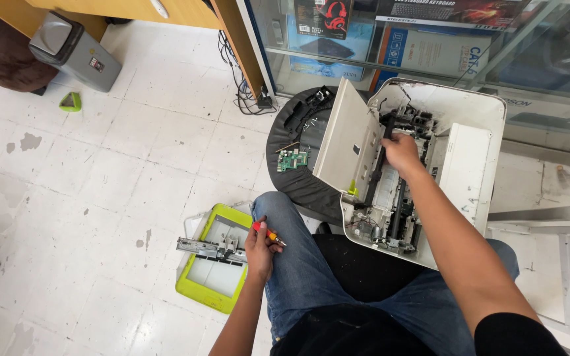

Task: Disassembling a printer to clean its internal components using a screwdriver and a brush.

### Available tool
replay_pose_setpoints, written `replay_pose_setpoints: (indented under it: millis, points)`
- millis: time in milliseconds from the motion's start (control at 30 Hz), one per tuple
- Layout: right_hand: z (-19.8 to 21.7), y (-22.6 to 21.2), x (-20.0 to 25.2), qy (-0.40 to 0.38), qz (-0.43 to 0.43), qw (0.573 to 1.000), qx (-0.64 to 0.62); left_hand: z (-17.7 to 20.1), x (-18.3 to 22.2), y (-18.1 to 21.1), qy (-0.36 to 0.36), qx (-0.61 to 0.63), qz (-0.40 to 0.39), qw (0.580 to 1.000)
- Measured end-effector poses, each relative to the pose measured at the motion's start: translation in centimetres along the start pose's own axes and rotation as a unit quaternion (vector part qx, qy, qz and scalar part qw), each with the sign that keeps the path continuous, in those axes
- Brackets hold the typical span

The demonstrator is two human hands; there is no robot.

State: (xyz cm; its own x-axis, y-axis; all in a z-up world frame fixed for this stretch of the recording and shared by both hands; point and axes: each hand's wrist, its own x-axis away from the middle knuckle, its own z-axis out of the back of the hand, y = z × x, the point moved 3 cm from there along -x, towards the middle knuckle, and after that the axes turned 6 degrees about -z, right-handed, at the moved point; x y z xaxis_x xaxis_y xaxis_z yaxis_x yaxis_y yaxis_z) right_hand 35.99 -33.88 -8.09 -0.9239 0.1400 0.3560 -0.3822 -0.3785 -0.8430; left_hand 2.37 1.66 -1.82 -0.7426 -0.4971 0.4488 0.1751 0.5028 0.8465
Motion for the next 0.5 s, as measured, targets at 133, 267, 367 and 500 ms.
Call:
replay_pose_setpoints:
  millis: [133, 267, 367, 500]
  points:
    - [1.1, -4.1, 4.9, 0.005, -0.010, 0.999, -0.043, -0.1, 0.3, 0.3, 0.003, 0.003, 0.001, 1.000]
    - [2.5, -6.3, 7.3, 0.015, -0.027, 0.999, -0.039, -0.1, 0.1, 0.0, -0.006, 0.000, -0.007, 1.000]
    - [2.9, -6.6, 7.9, 0.010, -0.035, 0.999, -0.040, -0.1, -0.1, -0.1, -0.006, 0.001, -0.009, 1.000]
    - [2.7, -6.5, 7.8, 0.010, -0.039, 0.998, -0.047, -0.3, 0.0, 0.2, -0.003, 0.005, -0.012, 1.000]
